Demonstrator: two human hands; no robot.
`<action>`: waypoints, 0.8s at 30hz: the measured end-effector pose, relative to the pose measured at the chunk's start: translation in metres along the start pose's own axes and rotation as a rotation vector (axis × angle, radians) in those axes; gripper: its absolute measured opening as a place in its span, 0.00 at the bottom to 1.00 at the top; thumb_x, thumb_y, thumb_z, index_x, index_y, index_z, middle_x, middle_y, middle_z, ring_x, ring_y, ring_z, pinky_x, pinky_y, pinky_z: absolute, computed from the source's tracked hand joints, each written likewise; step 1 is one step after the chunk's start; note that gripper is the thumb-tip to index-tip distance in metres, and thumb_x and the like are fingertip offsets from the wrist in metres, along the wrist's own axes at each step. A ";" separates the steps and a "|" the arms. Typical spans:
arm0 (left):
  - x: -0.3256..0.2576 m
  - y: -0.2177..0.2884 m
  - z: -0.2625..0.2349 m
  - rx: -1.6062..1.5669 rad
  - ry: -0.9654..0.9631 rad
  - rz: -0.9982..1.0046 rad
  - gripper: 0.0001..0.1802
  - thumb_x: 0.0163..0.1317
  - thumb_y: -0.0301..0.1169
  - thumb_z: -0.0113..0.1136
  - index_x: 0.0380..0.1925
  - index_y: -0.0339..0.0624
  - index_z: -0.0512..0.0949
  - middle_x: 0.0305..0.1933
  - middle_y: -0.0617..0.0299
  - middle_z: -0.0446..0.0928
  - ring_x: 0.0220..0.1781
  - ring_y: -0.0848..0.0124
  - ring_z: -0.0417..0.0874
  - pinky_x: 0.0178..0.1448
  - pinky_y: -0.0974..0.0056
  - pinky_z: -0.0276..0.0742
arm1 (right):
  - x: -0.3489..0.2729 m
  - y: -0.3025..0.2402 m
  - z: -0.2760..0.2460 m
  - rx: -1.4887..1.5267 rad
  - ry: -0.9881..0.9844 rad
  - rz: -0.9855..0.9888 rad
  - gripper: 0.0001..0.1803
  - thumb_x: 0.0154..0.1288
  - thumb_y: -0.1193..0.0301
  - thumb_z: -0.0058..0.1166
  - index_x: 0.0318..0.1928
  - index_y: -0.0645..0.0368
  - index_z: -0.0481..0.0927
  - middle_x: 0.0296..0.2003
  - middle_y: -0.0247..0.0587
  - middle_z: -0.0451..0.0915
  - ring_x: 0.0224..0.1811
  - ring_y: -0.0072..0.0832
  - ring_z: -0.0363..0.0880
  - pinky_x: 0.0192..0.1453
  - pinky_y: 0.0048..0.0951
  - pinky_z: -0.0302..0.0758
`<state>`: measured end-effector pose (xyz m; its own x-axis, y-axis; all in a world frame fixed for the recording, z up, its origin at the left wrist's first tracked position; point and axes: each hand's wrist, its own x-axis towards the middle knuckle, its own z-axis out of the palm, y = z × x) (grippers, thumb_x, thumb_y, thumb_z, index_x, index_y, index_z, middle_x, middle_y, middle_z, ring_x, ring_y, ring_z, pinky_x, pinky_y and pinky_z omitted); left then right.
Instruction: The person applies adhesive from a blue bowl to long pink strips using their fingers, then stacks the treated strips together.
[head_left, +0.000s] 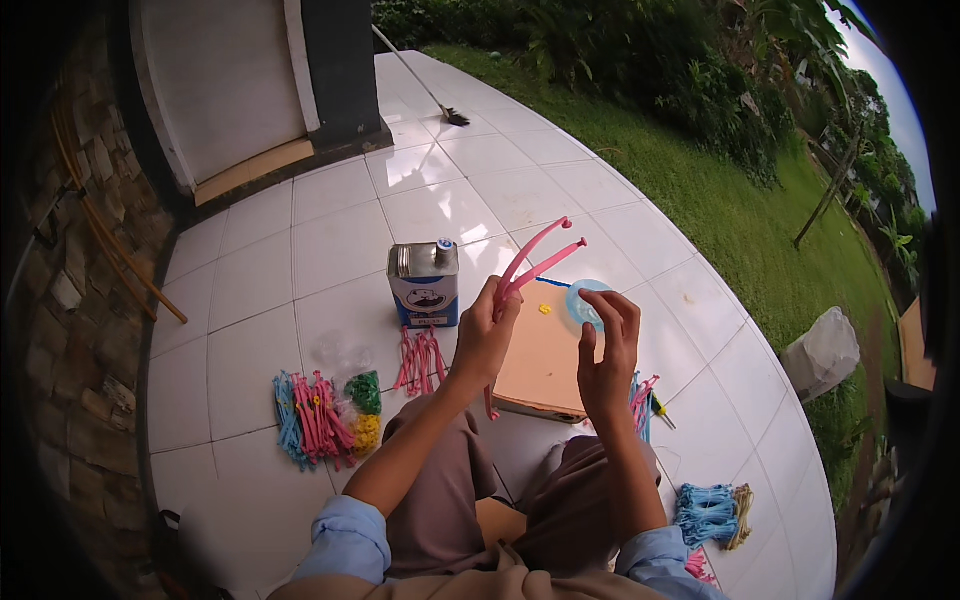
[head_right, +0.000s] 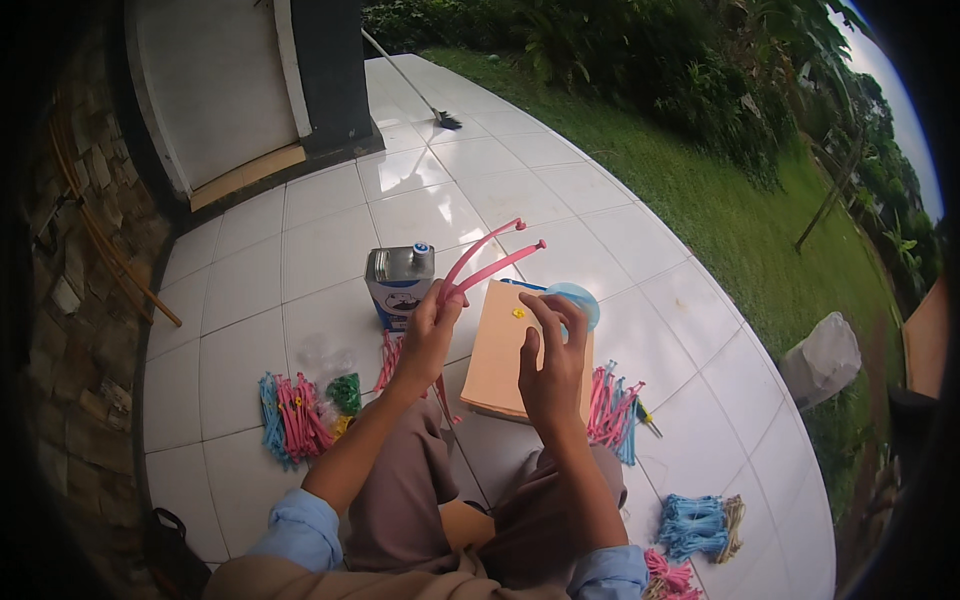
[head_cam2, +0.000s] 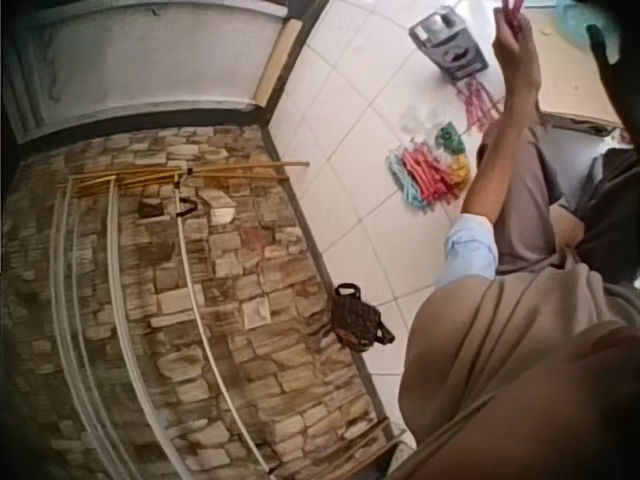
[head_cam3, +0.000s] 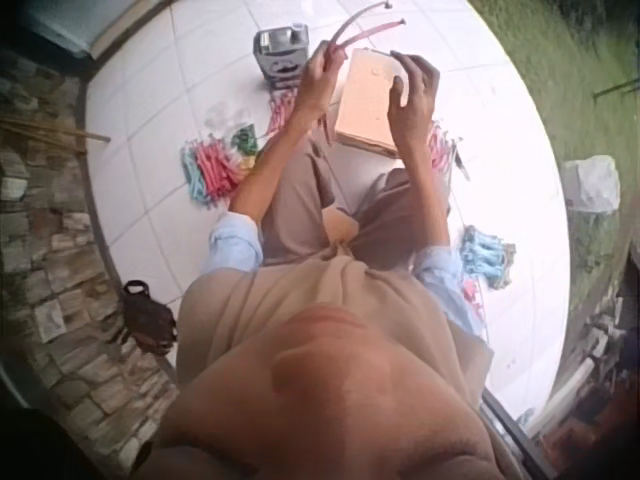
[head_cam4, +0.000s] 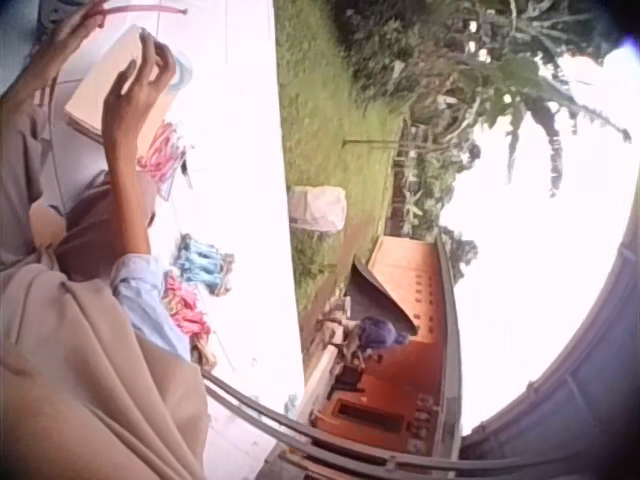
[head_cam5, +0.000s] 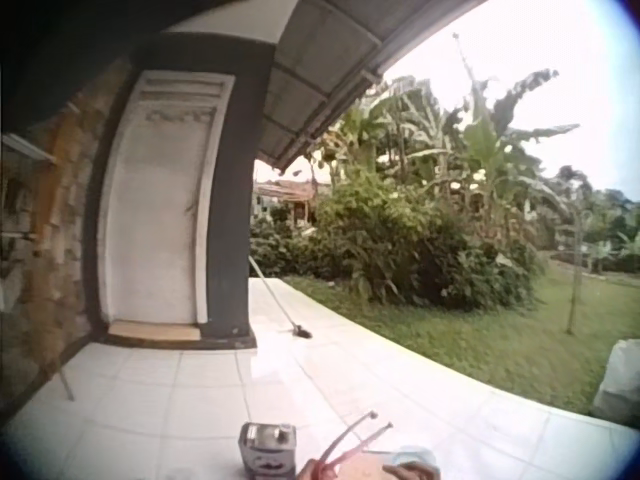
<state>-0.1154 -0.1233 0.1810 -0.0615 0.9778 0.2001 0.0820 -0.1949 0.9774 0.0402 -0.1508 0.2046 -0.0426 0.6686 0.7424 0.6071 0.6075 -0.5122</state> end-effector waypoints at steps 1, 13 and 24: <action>-0.001 -0.001 0.005 0.055 0.061 0.082 0.15 0.68 0.41 0.47 0.33 0.39 0.71 0.15 0.65 0.63 0.17 0.79 0.61 0.22 0.67 0.55 | -0.002 0.002 -0.002 -0.078 0.008 -0.030 0.24 0.53 0.86 0.49 0.51 0.54 0.76 0.50 0.48 0.67 0.52 0.43 0.68 0.55 0.40 0.69; -0.008 0.002 0.026 0.034 0.033 0.123 0.12 0.66 0.33 0.51 0.28 0.37 0.74 0.14 0.70 0.60 0.18 0.84 0.55 0.21 0.70 0.51 | -0.003 0.006 -0.010 -0.444 -0.001 -0.118 0.31 0.36 0.84 0.54 0.45 0.42 0.82 0.57 0.42 0.62 0.59 0.43 0.56 0.63 0.49 0.60; -0.012 0.004 0.026 0.001 0.019 0.079 0.13 0.67 0.34 0.50 0.28 0.36 0.73 0.15 0.70 0.61 0.19 0.84 0.56 0.22 0.71 0.51 | -0.005 0.009 -0.010 -0.415 0.006 -0.107 0.26 0.38 0.84 0.56 0.41 0.44 0.83 0.58 0.42 0.62 0.59 0.45 0.56 0.62 0.45 0.60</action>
<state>-0.0887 -0.1335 0.1804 -0.0737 0.9579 0.2774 0.0886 -0.2708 0.9585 0.0541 -0.1534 0.2003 -0.1189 0.6075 0.7853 0.8675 0.4483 -0.2154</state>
